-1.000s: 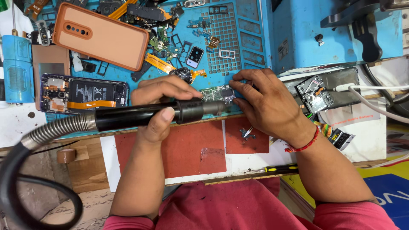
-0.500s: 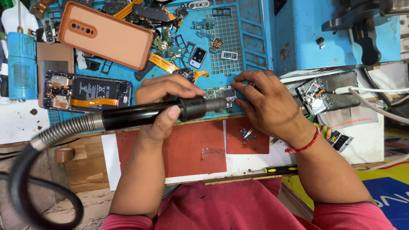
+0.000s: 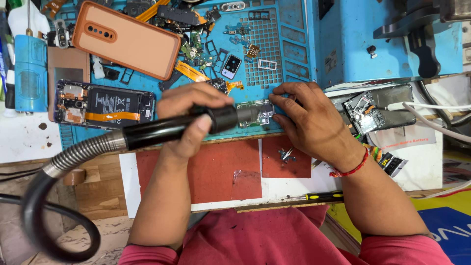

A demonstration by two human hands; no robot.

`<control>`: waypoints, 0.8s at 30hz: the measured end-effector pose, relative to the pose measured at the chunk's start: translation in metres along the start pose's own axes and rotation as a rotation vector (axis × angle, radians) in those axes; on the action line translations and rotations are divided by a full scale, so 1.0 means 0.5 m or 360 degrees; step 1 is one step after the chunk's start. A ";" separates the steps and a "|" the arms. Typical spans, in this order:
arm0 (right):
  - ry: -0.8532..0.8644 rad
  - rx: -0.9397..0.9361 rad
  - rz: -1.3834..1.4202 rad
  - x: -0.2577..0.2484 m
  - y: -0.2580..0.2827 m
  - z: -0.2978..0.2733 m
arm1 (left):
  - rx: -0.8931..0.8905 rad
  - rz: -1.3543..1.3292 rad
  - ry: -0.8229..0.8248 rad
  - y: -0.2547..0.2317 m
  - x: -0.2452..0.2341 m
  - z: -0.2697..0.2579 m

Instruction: The person heats a small electronic component on a circuit board using a hot air rework tool and positions it using tweezers.

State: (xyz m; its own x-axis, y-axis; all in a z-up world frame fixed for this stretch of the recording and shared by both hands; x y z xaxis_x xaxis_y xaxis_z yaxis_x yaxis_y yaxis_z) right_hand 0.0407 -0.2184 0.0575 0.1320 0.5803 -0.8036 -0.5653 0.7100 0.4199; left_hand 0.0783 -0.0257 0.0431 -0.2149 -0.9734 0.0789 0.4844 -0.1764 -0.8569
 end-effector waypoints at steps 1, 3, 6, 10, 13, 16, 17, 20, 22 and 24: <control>-0.0001 0.0004 -0.0001 -0.001 -0.002 0.001 | 0.0004 -0.0023 0.0097 0.001 0.010 0.002; -0.0011 -0.0013 -0.0017 -0.002 -0.002 0.001 | -0.0070 -0.0121 -0.0031 0.012 0.012 -0.003; 0.0007 -0.0012 -0.0012 0.000 0.001 -0.001 | -0.0067 0.0004 -0.0155 0.006 -0.007 -0.008; 0.0010 0.0016 0.0002 -0.001 0.001 0.005 | -0.0026 -0.0075 0.0111 -0.010 0.014 0.007; 0.0009 -0.0023 -0.0030 -0.004 0.000 0.001 | -0.0087 -0.0123 -0.0051 0.003 0.005 -0.003; -0.0014 -0.0002 -0.0014 -0.004 0.002 0.006 | -0.0002 0.0088 -0.0062 -0.015 -0.010 0.006; -0.0016 0.0006 -0.0018 -0.005 -0.001 0.007 | -0.0012 0.0021 0.0009 -0.012 -0.003 0.010; 0.0024 0.0017 -0.0012 0.003 -0.001 -0.005 | -0.0088 -0.0093 0.0052 0.000 0.003 -0.006; 0.0022 -0.0030 -0.0035 -0.002 0.003 -0.002 | -0.0086 -0.0024 -0.0044 0.001 -0.002 -0.013; -0.0004 -0.0042 -0.0028 -0.003 0.007 0.009 | 0.0018 0.0070 0.0007 -0.009 0.003 0.004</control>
State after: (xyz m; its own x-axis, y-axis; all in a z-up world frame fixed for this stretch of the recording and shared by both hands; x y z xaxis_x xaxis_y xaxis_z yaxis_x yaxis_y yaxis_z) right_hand 0.0422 -0.2149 0.0623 0.1441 0.5687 -0.8098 -0.5840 0.7095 0.3943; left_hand 0.0773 -0.0265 0.0482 -0.1969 -0.9796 0.0393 0.5028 -0.1353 -0.8537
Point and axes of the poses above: each hand's wrist, its own z-axis towards the middle knuckle, its own x-axis out of the palm, y = z × x, the point moved 9 cm from there along z, towards the middle knuckle, and after that the axes turned 9 degrees about -y, right-handed, at the moved point
